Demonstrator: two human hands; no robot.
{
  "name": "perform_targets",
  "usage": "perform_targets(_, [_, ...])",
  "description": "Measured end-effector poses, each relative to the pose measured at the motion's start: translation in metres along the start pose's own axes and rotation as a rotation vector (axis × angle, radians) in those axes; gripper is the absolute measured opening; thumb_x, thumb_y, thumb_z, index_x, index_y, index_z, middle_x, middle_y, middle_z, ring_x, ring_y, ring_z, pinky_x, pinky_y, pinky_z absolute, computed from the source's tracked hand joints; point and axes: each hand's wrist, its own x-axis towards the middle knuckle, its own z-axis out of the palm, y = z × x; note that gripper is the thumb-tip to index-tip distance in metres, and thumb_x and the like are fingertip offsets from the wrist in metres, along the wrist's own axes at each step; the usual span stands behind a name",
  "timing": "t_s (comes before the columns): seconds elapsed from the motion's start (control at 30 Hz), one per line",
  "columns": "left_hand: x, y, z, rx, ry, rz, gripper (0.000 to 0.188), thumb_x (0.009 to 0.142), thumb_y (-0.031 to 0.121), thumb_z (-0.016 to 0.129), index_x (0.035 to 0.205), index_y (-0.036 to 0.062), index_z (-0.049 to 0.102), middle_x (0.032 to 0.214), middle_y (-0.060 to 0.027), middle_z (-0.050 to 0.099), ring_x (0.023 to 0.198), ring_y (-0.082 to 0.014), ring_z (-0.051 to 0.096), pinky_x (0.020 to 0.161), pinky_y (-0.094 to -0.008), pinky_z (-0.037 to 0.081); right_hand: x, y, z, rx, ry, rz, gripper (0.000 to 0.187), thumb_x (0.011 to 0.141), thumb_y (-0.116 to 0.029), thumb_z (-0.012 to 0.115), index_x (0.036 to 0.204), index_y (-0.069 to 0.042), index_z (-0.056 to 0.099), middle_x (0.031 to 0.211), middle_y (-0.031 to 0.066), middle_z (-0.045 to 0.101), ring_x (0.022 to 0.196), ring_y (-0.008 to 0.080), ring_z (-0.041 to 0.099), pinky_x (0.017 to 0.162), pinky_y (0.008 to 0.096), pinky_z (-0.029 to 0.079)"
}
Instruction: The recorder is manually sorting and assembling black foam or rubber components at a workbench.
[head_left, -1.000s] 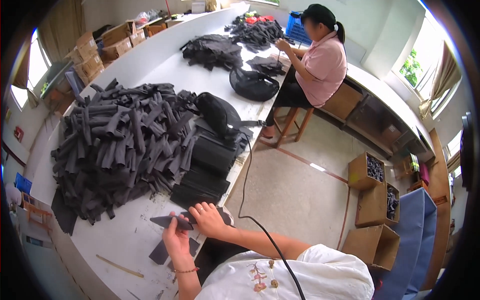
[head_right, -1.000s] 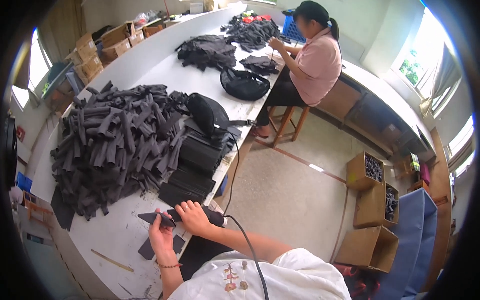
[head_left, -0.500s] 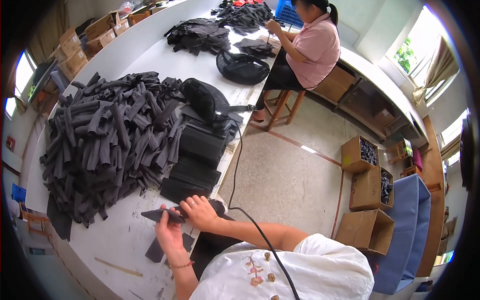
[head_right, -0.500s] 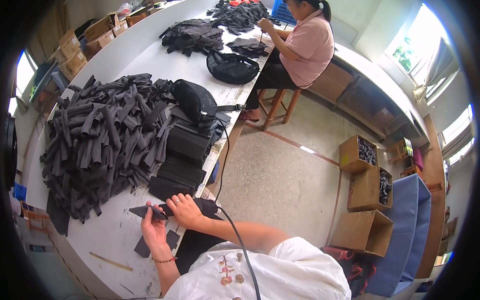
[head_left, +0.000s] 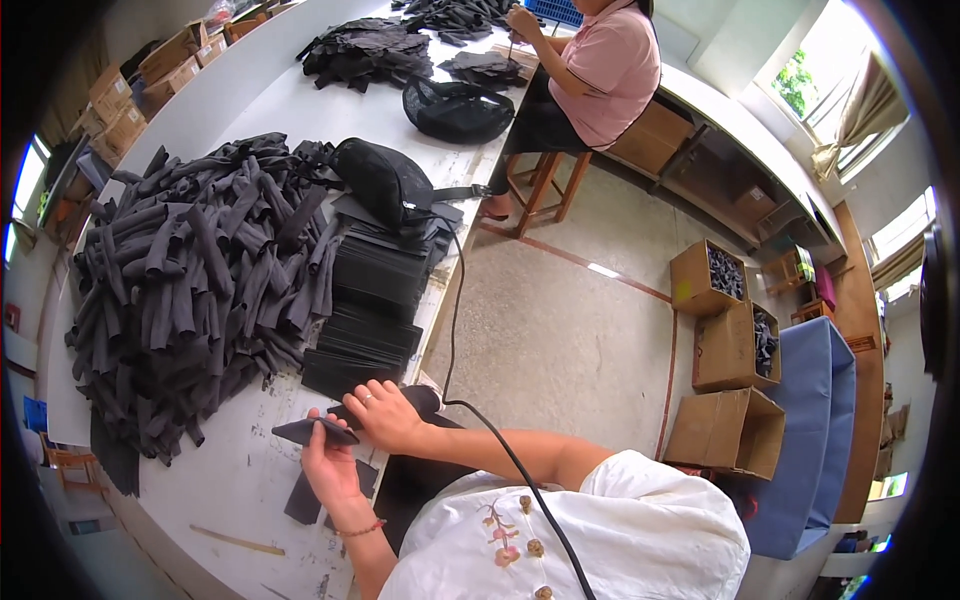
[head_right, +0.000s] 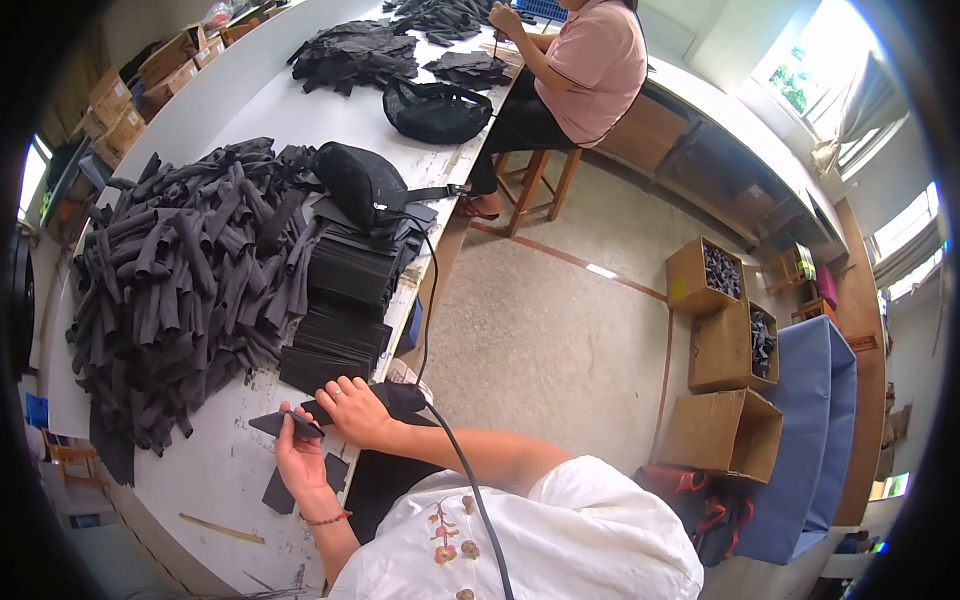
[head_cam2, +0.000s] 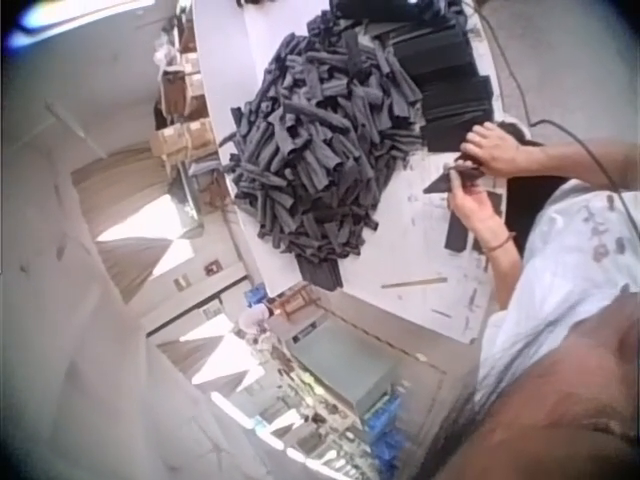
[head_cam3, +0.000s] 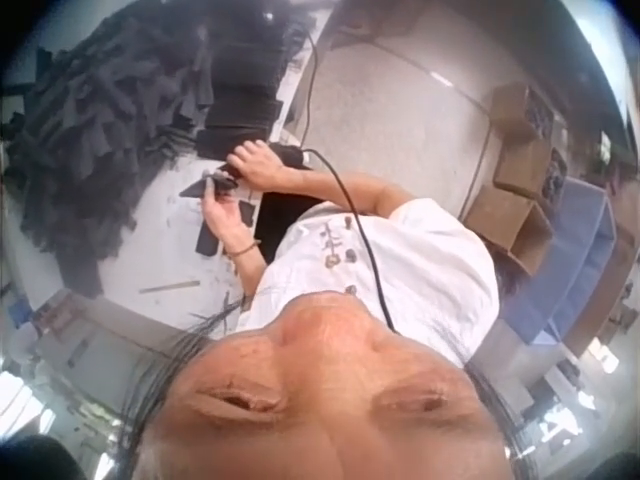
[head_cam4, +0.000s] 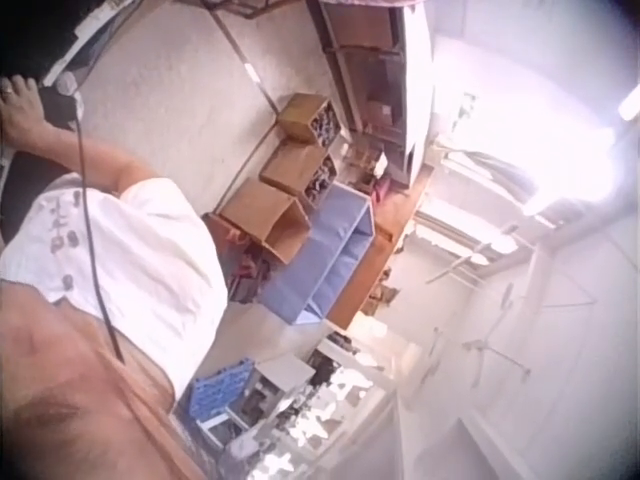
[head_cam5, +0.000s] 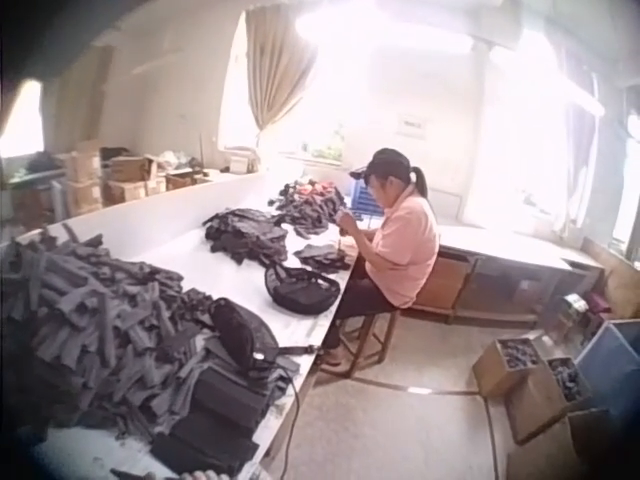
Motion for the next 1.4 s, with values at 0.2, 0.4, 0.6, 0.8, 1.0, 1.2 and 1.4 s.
perform_targets(0.2, [-0.002, -0.001, 0.003, 0.004, 0.000, 0.000, 0.034, 0.096, 0.010, 0.057, 0.128, -0.0008, 0.051, 0.100, -0.0139, 0.066, 0.087, -0.0204, 0.067, 0.075, -0.0311, 0.055, -0.002, -0.001, 0.002, -0.018, 0.001, 0.010, 0.047, 0.068, -0.027, 0.073, 0.108, -0.007, 0.057, 0.094, 0.0075, 0.054, 0.088, 0.0241, 0.052, 0.074, 0.0350, 0.040])
perform_targets(0.4, [0.001, 0.004, 0.000, 0.007, -0.038, -0.005, 0.034, 0.097, 0.011, 0.058, 0.128, 0.0000, 0.054, 0.101, -0.0121, 0.067, 0.089, -0.0182, 0.067, 0.074, -0.0291, 0.057, -0.001, 0.001, 0.000, -0.024, -0.041, 0.007, 0.049, 0.069, -0.027, 0.073, 0.111, -0.007, 0.056, 0.097, 0.0077, 0.054, 0.092, 0.0241, 0.052, 0.076, 0.0354, 0.040])
perform_targets(0.6, [0.000, 0.010, 0.010, 0.006, -0.016, 0.004, 0.034, 0.096, 0.011, 0.058, 0.127, -0.0006, 0.052, 0.098, -0.0133, 0.066, 0.085, -0.0197, 0.067, 0.074, -0.0298, 0.055, 0.000, -0.003, -0.007, -0.023, -0.089, 0.024, 0.046, 0.073, -0.020, 0.067, 0.115, -0.005, 0.055, 0.100, 0.0091, 0.054, 0.095, 0.0249, 0.051, 0.079, 0.0357, 0.039])
perform_targets(0.8, [0.000, 0.010, 0.005, -0.032, -0.047, 0.008, 0.033, 0.096, 0.010, 0.058, 0.126, -0.0025, 0.053, 0.099, -0.0141, 0.066, 0.084, -0.0214, 0.067, 0.073, -0.0304, 0.057, -0.007, -0.009, -0.006, -0.019, -0.097, 0.038, 0.038, 0.076, -0.017, 0.062, 0.112, -0.007, 0.056, 0.100, 0.0092, 0.055, 0.097, 0.0254, 0.052, 0.080, 0.0361, 0.040])
perform_targets(1.0, [0.001, 0.003, 0.009, -0.044, -0.032, -0.005, 0.031, 0.095, 0.009, 0.059, 0.124, -0.0004, 0.054, 0.100, -0.0152, 0.066, 0.085, -0.0225, 0.068, 0.075, -0.0332, 0.057, -0.002, -0.001, -0.011, -0.042, -0.061, -0.005, 0.051, 0.068, -0.025, 0.073, 0.112, -0.006, 0.056, 0.099, 0.0083, 0.055, 0.094, 0.0241, 0.052, 0.078, 0.0357, 0.039])
perform_targets(1.2, [-0.001, 0.009, 0.013, -0.010, -0.027, -0.003, 0.031, 0.096, 0.009, 0.057, 0.126, 0.0002, 0.053, 0.099, -0.0132, 0.066, 0.085, -0.0197, 0.068, 0.074, -0.0303, 0.057, -0.001, 0.001, -0.004, -0.041, -0.039, 0.010, 0.056, 0.065, -0.029, 0.078, 0.112, -0.008, 0.056, 0.099, 0.0075, 0.055, 0.093, 0.0247, 0.052, 0.077, 0.0359, 0.040])
perform_targets(1.4, [-0.004, 0.010, 0.007, -0.012, -0.022, 0.022, 0.032, 0.096, 0.010, 0.058, 0.126, 0.0003, 0.053, 0.099, -0.0131, 0.066, 0.085, -0.0202, 0.068, 0.074, -0.0308, 0.057, 0.000, -0.004, -0.005, -0.007, -0.058, -0.006, 0.051, 0.068, -0.025, 0.074, 0.111, -0.006, 0.056, 0.099, 0.0080, 0.054, 0.094, 0.0242, 0.051, 0.078, 0.0355, 0.039])
